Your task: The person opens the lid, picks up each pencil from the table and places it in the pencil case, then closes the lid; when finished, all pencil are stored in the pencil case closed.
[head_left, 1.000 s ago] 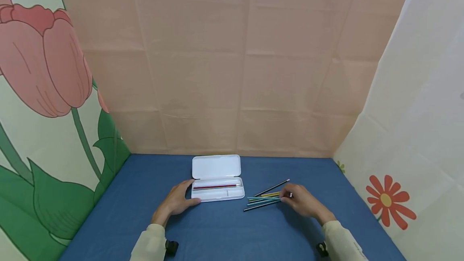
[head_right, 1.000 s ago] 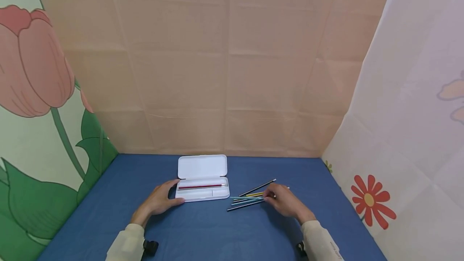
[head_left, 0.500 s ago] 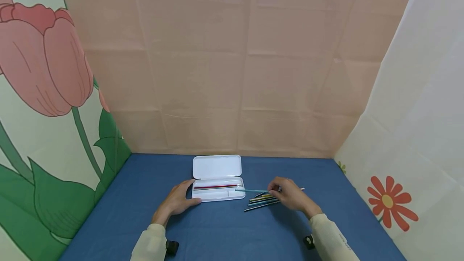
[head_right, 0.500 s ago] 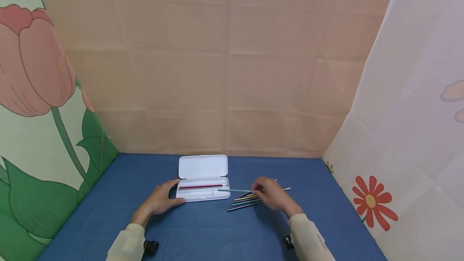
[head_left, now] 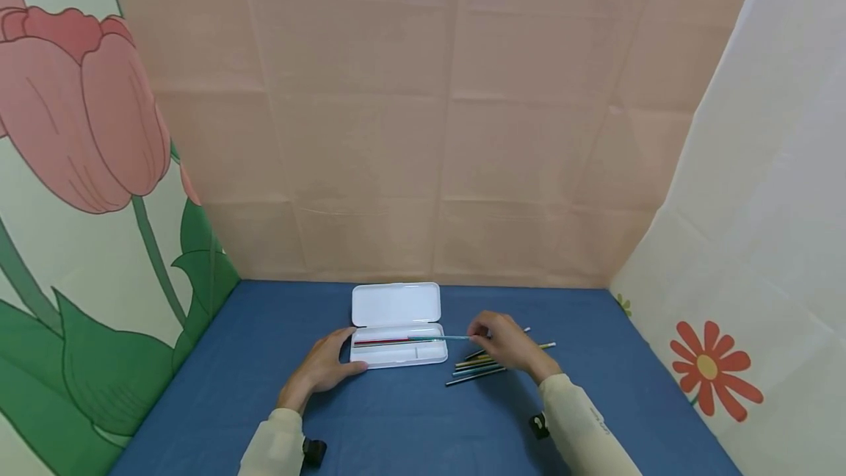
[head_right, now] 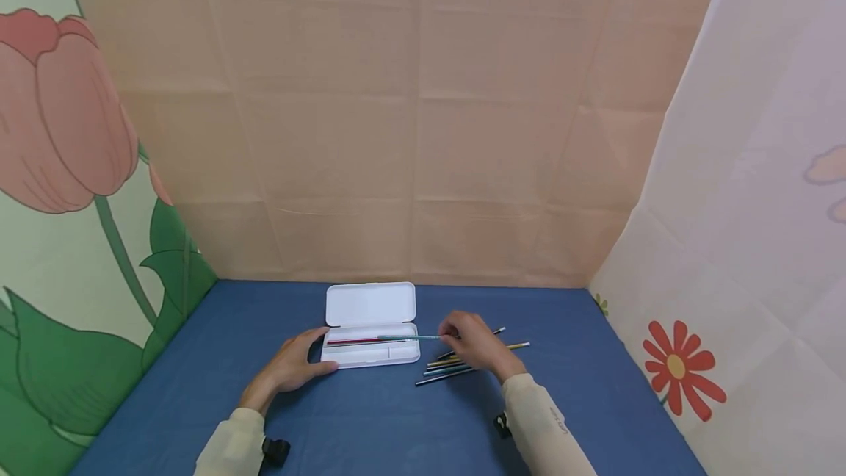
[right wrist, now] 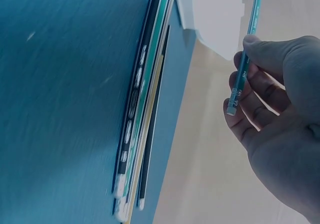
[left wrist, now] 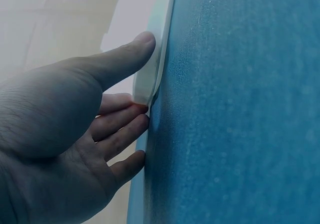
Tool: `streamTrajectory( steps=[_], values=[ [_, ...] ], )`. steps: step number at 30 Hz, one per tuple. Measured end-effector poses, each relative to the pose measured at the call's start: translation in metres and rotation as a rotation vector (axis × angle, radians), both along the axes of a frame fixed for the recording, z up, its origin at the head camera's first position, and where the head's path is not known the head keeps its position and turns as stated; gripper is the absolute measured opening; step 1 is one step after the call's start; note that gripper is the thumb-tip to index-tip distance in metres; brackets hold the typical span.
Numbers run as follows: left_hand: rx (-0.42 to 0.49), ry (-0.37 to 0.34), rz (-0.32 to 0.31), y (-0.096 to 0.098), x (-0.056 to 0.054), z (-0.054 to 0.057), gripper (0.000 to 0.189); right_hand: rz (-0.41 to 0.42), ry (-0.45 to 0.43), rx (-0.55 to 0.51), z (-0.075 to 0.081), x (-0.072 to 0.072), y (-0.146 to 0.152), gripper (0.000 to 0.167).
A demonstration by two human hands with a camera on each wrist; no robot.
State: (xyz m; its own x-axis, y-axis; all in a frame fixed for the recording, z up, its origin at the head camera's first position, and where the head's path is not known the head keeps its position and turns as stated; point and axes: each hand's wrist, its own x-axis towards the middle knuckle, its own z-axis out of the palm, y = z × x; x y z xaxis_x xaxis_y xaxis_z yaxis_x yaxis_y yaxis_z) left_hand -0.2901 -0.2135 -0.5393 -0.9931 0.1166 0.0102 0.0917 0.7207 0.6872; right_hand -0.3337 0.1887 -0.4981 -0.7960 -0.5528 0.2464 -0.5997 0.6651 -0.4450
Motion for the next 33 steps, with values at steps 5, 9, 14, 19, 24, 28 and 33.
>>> streamTrajectory(
  steps=[5,9,14,19,24,28,33],
  values=[
    [-0.005,-0.002,0.001,0.001,-0.001,0.000,0.086,0.003,0.010,0.014,0.000,-0.008,-0.016,0.005],
    [-0.007,-0.004,0.001,0.000,-0.001,0.000,0.086,0.000,0.009,0.013,-0.001,-0.013,-0.029,0.005],
    [-0.002,-0.001,-0.001,0.000,-0.001,0.000,0.085,-0.011,0.004,0.015,-0.003,-0.019,-0.045,0.006],
    [0.004,0.002,0.002,-0.001,0.000,0.000,0.086,-0.023,-0.017,0.021,-0.005,-0.024,-0.059,0.007],
    [0.003,0.001,0.002,-0.001,-0.001,0.000,0.086,-0.029,-0.049,0.022,-0.008,-0.028,-0.070,0.007],
    [0.003,-0.004,0.003,-0.001,-0.001,-0.001,0.085,-0.033,-0.069,0.015,-0.010,-0.032,-0.078,0.006],
    [0.000,-0.008,0.000,0.000,-0.001,-0.001,0.086,-0.021,-0.061,0.007,-0.014,-0.037,-0.087,0.006]
  ],
)
